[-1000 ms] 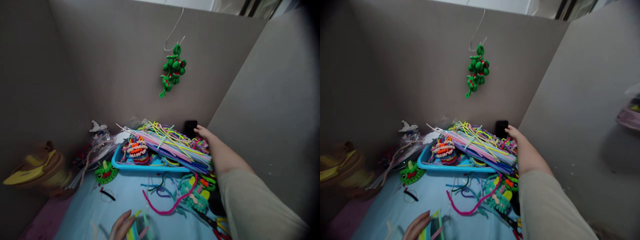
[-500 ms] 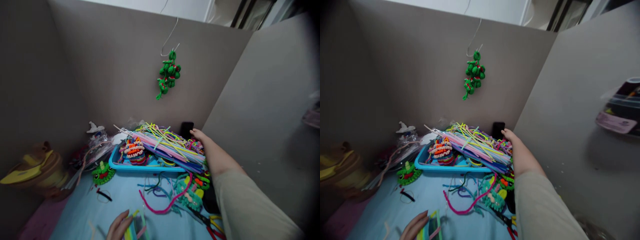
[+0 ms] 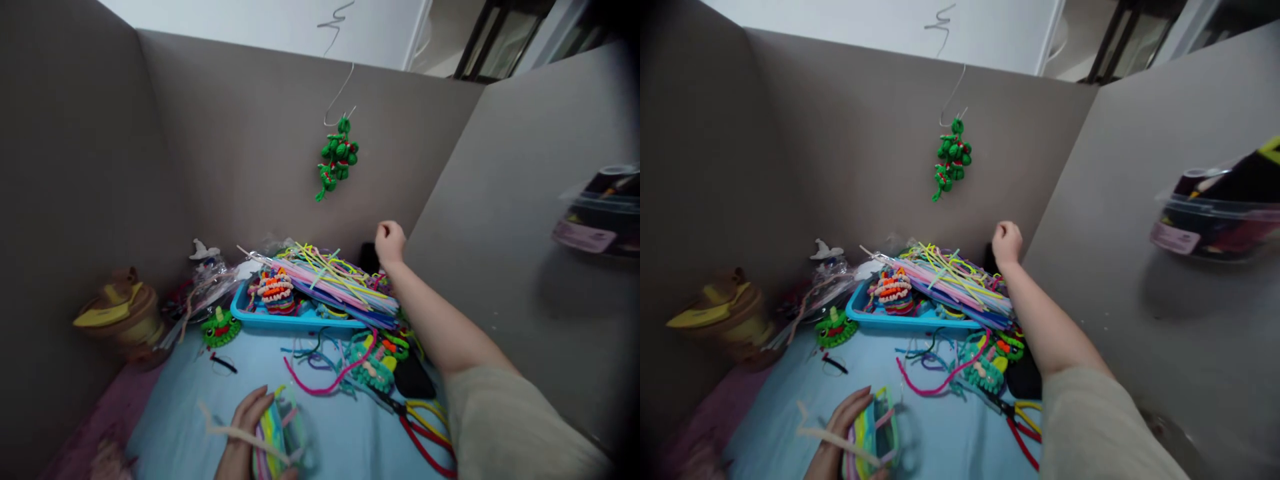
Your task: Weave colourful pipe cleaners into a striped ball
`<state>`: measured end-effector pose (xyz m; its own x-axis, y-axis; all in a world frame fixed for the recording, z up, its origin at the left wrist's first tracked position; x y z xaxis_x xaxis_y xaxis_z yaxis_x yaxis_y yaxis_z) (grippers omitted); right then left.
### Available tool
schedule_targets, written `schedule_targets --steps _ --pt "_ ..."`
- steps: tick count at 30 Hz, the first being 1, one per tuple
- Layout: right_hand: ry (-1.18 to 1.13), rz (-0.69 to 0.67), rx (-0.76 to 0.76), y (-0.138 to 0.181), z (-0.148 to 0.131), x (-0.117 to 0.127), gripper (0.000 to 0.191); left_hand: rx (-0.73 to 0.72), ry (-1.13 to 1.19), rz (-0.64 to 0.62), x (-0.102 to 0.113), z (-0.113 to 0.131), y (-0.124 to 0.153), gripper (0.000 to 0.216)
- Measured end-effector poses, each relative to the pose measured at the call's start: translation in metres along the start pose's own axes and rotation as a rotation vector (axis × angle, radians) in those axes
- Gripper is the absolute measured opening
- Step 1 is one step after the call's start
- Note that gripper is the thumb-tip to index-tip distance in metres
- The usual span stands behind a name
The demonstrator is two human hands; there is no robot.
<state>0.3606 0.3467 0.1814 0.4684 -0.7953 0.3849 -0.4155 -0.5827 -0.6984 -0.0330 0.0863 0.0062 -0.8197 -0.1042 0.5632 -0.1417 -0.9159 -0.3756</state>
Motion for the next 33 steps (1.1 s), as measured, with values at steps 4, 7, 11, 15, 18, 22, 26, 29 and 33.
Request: schedule_targets --steps 4,7,11,15,18,22,26,29,33 --pt "-0.196 -0.562 0.448 0.118 -0.148 -0.040 0.026 -0.003 -0.053 0.019 0.007 0.013 0.003 0.061" --pt "-0.073 -0.961 0.579 0.234 -0.184 -0.076 0.029 -0.006 -0.065 0.049 0.010 0.020 0.003 0.060" --pt "0.177 -0.919 0.354 0.284 -0.157 -0.105 0.035 -0.031 -0.058 0.088 0.014 0.023 0.001 0.061" --pt "0.119 -0.803 0.323 0.285 -0.153 -0.106 0.025 -0.069 -0.039 0.113 0.017 0.028 -0.001 0.062" --pt "0.070 -0.797 0.319 0.288 -0.154 -0.102 0.024 -0.078 -0.038 0.137 0.022 0.030 -0.002 0.061" --pt "0.032 -0.818 0.338 0.294 -0.157 -0.098 0.025 -0.065 -0.062 0.162 0.029 0.027 -0.001 0.060" --pt "0.040 -0.823 0.336 0.293 -0.163 -0.098 0.025 -0.074 -0.043 0.182 0.033 0.026 -0.001 0.061" --pt "0.045 -0.828 0.342 0.293 -0.169 -0.100 0.024 -0.088 -0.037 0.194 0.034 0.028 -0.003 0.060" --pt "0.030 -0.811 0.329 0.294 -0.173 -0.103 0.026 -0.081 0.003 0.200 0.034 0.027 -0.004 0.058"
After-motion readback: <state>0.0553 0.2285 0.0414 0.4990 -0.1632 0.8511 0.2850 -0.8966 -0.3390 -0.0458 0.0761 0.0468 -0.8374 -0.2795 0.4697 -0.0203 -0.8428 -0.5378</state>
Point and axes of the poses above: each hand's wrist, its own y-axis away from the middle knuckle, its own x-axis out of the back of the hand, z = x × y, the point moved 9 cm from there along -y, towards the middle knuckle, and after that the axes turned 6 degrees about -y, right-handed, at the moved point
